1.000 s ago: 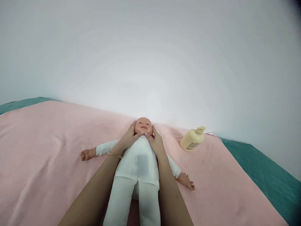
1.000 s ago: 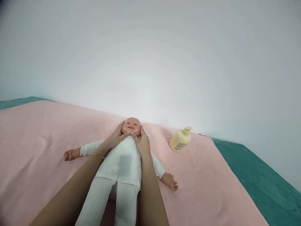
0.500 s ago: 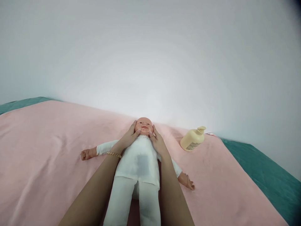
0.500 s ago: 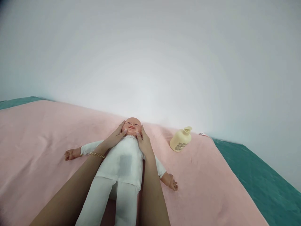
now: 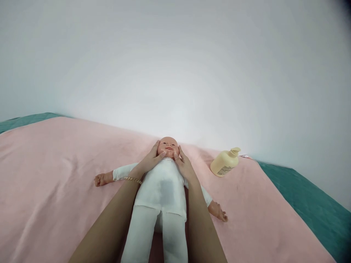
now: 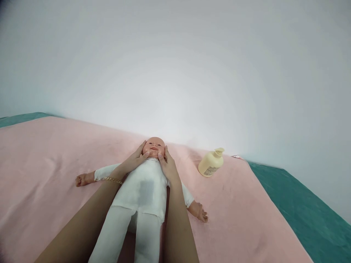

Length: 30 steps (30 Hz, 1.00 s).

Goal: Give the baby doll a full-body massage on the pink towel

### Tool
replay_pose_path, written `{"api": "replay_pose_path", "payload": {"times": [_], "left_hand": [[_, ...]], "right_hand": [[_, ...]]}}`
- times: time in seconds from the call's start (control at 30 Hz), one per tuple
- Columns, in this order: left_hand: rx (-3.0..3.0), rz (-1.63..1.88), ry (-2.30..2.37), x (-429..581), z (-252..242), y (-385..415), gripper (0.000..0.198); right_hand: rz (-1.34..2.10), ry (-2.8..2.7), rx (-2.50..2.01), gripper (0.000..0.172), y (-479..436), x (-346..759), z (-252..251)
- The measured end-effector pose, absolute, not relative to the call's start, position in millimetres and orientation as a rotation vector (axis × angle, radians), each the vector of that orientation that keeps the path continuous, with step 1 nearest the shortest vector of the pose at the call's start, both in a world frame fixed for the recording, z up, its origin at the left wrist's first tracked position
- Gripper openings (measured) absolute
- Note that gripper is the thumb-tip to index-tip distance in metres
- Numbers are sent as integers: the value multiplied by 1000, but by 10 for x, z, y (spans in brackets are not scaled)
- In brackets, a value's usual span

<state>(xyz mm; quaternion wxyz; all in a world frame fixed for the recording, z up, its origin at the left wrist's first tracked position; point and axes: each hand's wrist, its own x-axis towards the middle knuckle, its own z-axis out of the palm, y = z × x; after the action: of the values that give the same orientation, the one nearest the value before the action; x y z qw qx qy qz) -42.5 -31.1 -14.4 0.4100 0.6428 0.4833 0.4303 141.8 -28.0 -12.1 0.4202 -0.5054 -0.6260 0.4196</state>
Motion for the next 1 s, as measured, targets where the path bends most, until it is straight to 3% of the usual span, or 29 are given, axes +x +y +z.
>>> {"api": "replay_pose_path", "payload": {"times": [0.4,0.6,1.0], "left_hand": [[1536,1088,1090,-410,-171,-316,107],[1608,1155,1136,-392,-184,-300,93],[1653,1177,1209,-414,-291,-226,86]], "right_hand": [[1042,-1492,-1305,99,-316,1317,-101],[966,-1513,-1340,95,-265,1318,-170],[926,-1552,-1355,91,-267,1310,-155]]}}
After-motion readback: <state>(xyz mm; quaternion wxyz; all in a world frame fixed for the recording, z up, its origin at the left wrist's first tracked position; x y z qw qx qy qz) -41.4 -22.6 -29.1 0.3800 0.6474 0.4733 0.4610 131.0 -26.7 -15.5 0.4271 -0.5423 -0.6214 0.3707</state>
